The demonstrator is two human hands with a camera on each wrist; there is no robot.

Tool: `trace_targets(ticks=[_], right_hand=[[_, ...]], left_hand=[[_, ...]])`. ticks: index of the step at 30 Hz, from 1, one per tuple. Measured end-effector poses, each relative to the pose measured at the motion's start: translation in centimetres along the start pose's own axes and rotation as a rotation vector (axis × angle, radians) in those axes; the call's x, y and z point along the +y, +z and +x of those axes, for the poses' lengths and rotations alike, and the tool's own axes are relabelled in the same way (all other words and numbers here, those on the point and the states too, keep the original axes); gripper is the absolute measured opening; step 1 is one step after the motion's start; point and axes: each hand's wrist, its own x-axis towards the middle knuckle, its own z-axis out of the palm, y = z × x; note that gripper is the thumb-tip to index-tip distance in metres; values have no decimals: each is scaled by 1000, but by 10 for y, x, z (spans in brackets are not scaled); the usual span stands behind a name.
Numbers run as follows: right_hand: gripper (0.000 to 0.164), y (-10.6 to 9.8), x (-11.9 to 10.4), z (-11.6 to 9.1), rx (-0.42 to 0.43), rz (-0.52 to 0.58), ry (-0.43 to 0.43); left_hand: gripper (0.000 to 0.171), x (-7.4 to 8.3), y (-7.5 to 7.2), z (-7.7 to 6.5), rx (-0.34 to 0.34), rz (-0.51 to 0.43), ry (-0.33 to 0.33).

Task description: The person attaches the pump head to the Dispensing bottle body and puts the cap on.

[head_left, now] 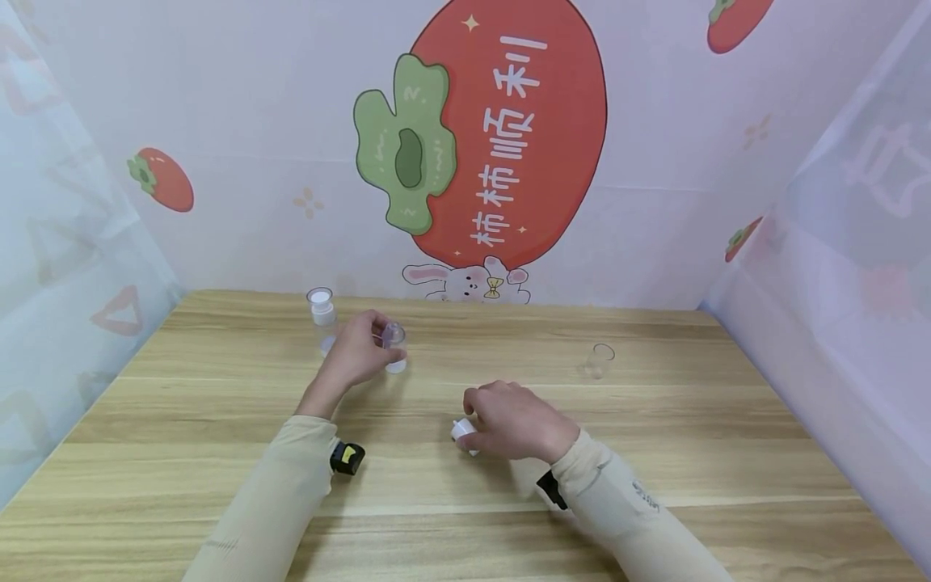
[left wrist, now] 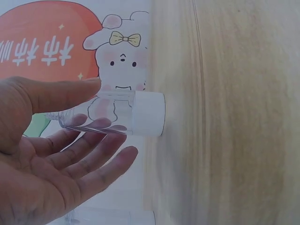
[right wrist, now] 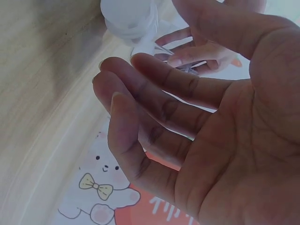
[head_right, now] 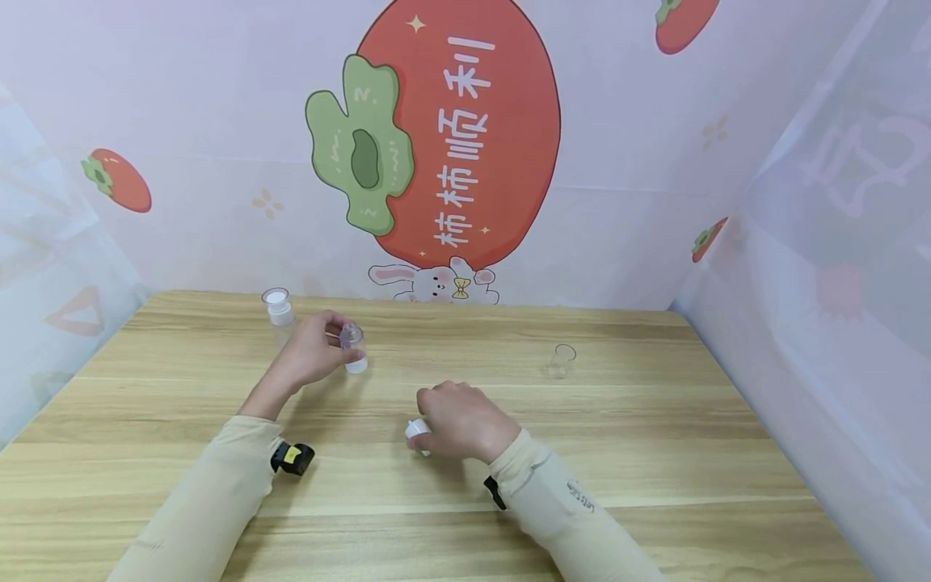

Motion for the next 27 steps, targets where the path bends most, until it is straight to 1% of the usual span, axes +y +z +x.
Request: trace_targets(ticks=[3,9,20,27], right_hand=[[29,1,0,0,0,-9,-2],[26,4,-3,0,-7,-24,-4],[22,10,-7,1,11,-60,-31],[19,11,-7,1,30,-99,-71]], left_hand=[[45,2,-1,-1,13,-9,0],[47,7,-2,-3,49,-65,11],[48,18,-3,-4,114,-130,114],[46,21,-4,-4,159,-146,148]])
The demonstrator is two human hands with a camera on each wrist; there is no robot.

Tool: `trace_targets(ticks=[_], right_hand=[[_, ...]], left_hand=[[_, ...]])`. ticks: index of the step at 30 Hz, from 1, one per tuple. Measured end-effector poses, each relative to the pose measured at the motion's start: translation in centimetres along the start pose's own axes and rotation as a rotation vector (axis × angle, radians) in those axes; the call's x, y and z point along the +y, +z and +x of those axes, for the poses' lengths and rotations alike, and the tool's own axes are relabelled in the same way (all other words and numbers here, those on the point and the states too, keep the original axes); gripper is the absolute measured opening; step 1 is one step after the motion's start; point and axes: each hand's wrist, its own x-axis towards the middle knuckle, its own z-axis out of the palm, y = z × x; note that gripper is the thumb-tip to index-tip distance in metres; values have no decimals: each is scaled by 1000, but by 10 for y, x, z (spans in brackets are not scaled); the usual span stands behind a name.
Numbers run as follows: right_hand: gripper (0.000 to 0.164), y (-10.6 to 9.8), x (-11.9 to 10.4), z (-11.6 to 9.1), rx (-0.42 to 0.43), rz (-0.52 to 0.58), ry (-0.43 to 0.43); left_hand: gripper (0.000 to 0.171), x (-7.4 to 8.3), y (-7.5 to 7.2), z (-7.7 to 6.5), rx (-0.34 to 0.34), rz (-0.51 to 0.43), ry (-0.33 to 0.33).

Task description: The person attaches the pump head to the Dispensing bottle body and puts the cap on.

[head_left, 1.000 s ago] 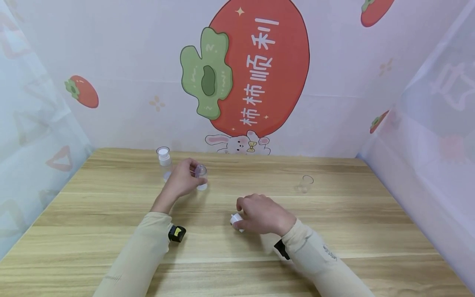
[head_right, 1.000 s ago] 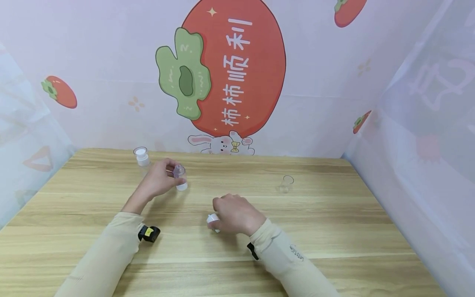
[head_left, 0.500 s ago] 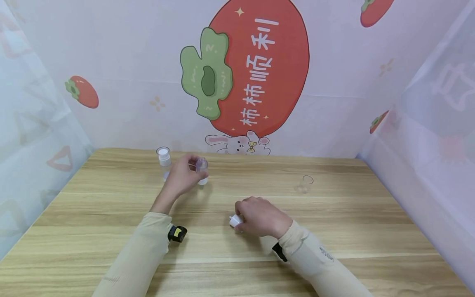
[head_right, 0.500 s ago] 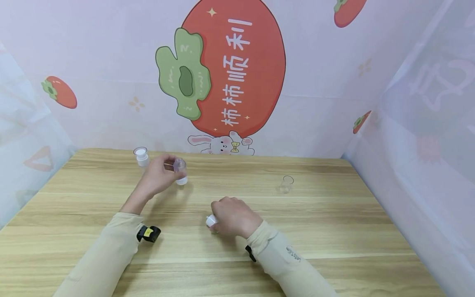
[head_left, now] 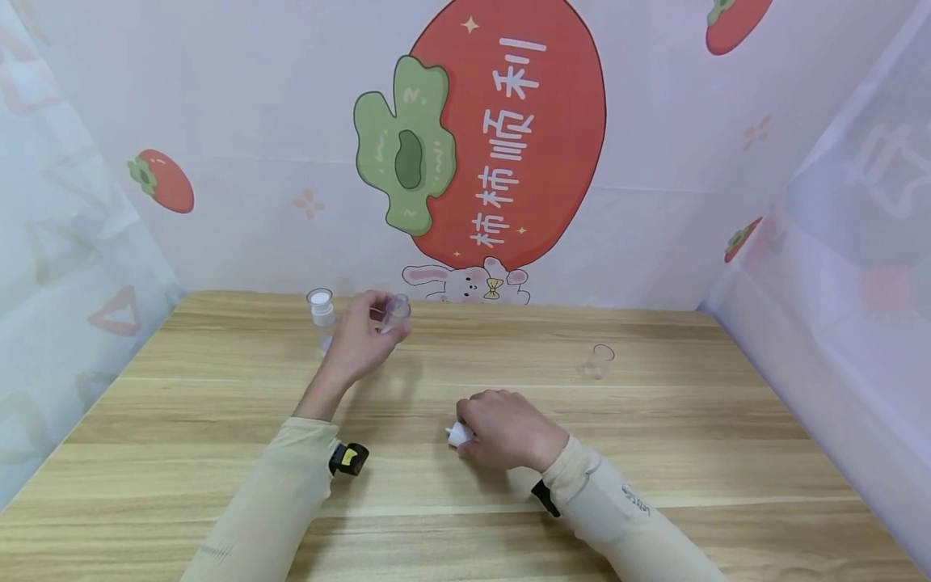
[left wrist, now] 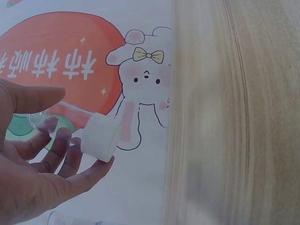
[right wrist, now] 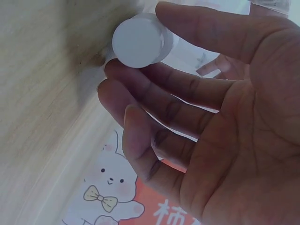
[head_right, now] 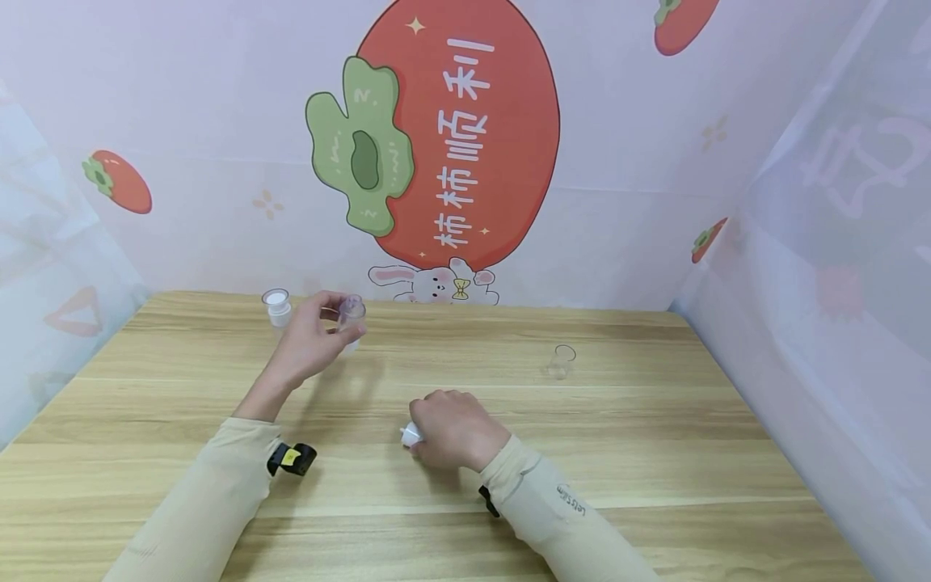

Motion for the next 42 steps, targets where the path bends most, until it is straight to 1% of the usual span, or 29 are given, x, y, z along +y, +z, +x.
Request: trace_targets(ticks=[4,8,14,19,24,28,36,42], right_hand=[[16,0,1,0,14,-5,-18],[14,0,1,0,27,-9,-26],[18,-2,3,1,41,13,-19],[20,-7,5,1,73,52,-20],[22,-14,8,-2,124,78,-28],[20,-18,12,-4,154,99,-38],[21,-28,14,-7,170,155,-13],[22,-35,16,-10,181,208,-5]], left_hand=[[46,1,0,-1,-2,-1,13],[45,1,2,0,-19,-7,26],[45,3,5,0,-53,-16,53],[46,4,7,-2,-68,-13,51],[46,4,7,-2,-66,-10,47],[47,4,7,-2,-62,12,31],[47,5,7,-2,-50,49,42],[46,5,7,-3,-54,54,30]])
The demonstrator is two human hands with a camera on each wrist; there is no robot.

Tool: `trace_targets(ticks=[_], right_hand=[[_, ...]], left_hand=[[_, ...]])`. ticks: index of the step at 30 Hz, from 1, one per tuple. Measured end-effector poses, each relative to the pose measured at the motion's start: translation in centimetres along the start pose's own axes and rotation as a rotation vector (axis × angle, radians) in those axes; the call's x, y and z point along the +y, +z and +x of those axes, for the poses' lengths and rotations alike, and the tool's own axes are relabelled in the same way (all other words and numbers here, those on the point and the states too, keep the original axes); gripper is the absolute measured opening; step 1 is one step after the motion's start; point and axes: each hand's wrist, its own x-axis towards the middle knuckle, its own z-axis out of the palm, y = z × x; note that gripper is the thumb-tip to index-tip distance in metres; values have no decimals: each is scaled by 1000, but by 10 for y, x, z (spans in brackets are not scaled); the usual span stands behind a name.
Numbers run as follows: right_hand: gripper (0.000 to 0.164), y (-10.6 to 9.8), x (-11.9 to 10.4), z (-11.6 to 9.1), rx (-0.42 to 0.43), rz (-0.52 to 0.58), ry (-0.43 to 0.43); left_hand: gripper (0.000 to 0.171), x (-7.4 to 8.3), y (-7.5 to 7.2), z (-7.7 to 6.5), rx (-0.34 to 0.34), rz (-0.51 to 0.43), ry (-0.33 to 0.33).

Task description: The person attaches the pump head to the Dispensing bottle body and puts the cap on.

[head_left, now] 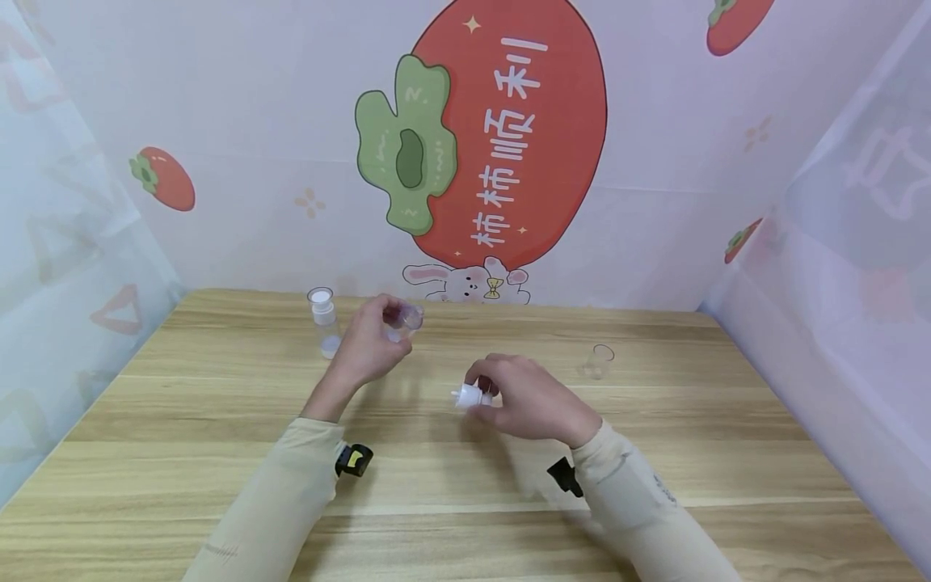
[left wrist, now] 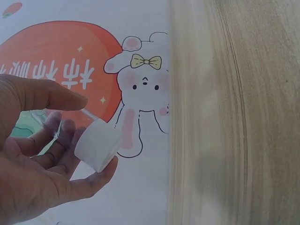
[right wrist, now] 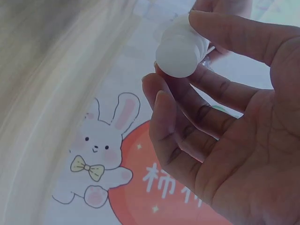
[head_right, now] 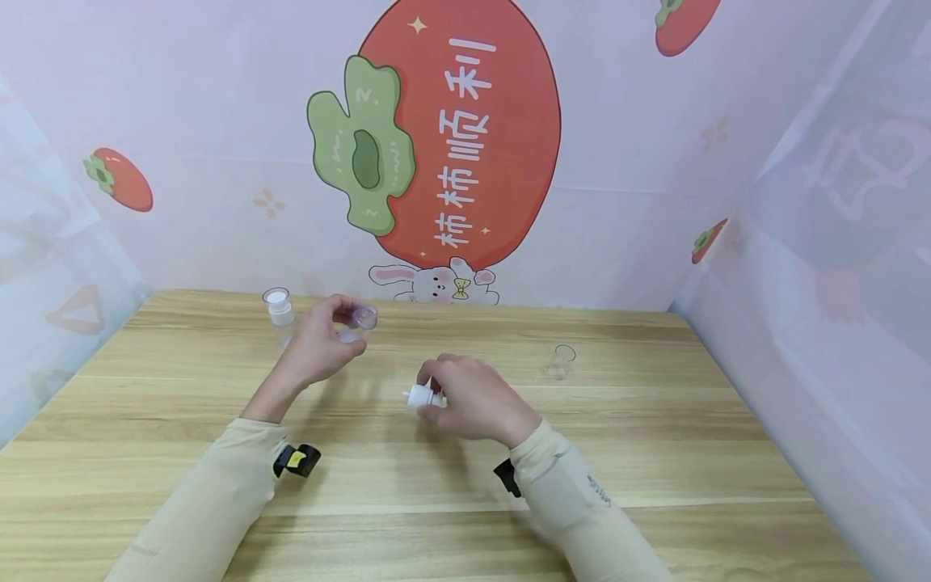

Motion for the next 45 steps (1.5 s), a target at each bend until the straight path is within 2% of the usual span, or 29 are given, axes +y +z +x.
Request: trace_targets(ticks=[9,20,30,45], right_hand=[[21,-13,9,-3,29,43,-49],[21,-25,15,-6,79,150,-53],[24,-31,19,-9,157,178,-55],[28,-34,24,-7,297,214,-17]], left_hand=[[43,3,1,0,-3,24,8],[39,9,1,-3,-20,61,47],[37,15,2,-5,-120,141,81],[37,24,3,-9,-209,171,87]])
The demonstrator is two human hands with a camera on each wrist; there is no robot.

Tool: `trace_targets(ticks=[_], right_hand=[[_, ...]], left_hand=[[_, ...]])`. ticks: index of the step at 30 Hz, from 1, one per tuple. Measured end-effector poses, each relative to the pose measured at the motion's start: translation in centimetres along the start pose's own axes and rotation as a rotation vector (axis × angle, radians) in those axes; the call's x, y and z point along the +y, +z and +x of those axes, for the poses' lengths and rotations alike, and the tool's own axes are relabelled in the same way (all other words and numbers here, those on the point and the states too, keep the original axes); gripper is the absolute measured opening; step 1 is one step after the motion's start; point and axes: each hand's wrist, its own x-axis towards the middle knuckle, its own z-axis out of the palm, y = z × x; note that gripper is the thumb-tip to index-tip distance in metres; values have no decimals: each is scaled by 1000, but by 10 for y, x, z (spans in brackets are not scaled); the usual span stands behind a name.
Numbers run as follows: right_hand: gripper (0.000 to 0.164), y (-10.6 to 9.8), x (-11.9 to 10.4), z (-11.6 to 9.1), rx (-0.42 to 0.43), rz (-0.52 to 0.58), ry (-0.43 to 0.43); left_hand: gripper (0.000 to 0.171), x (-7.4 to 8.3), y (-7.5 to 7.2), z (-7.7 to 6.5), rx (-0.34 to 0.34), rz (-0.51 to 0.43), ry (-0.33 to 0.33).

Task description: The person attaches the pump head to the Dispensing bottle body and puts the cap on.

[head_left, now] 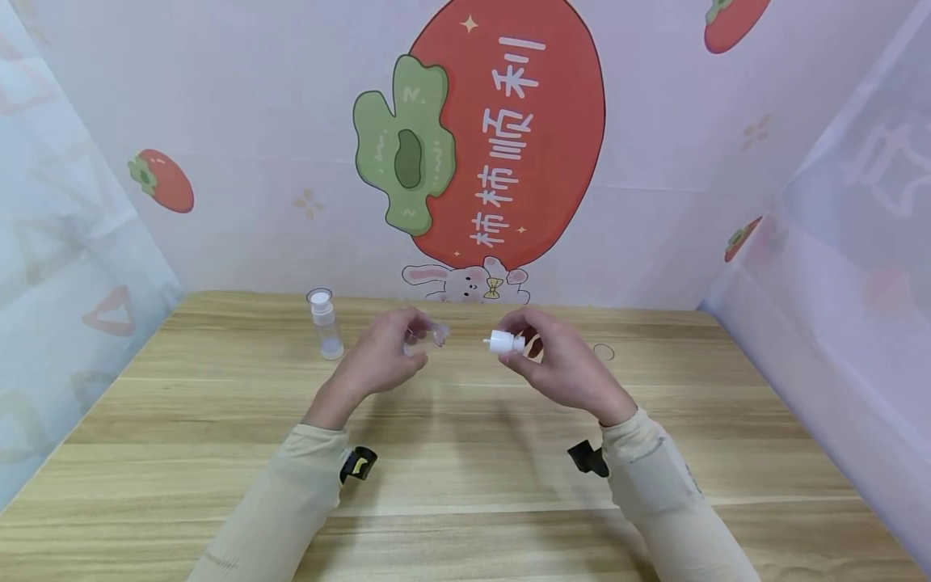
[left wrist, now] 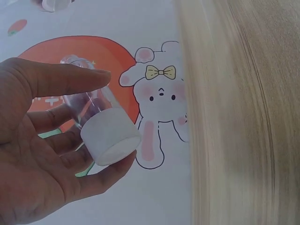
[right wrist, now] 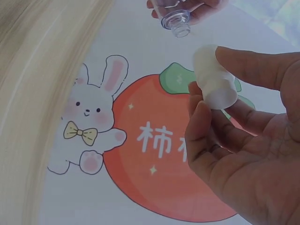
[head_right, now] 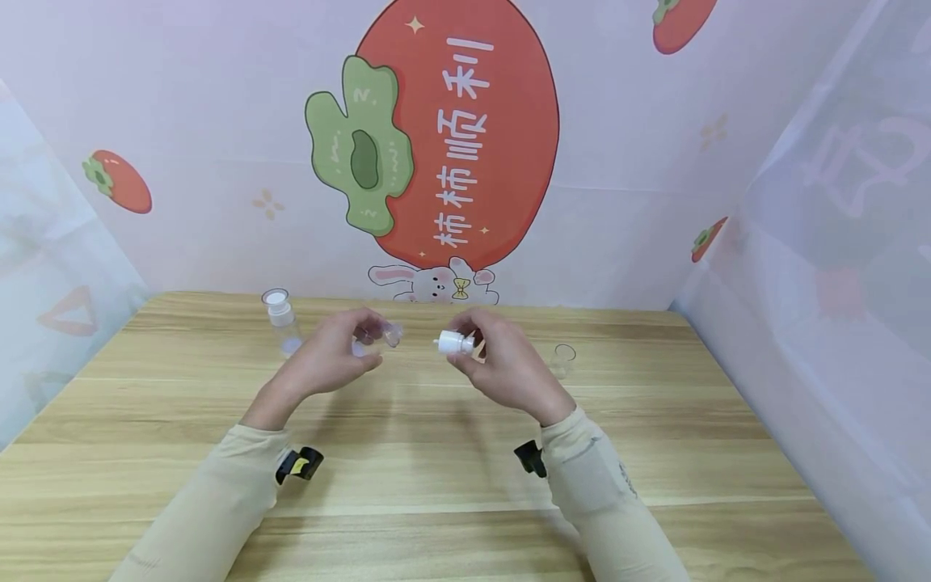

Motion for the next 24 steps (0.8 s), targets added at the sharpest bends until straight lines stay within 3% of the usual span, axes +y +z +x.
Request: trace_targets(ticks=[12,24], right_hand=[[27,0,1,0,47,55,-23],[30,-1,1,0,65,70,-15]], left_hand=[[38,7,0,-1,-23,-20,-1],[36,14,1,-2,-30,19,37]])
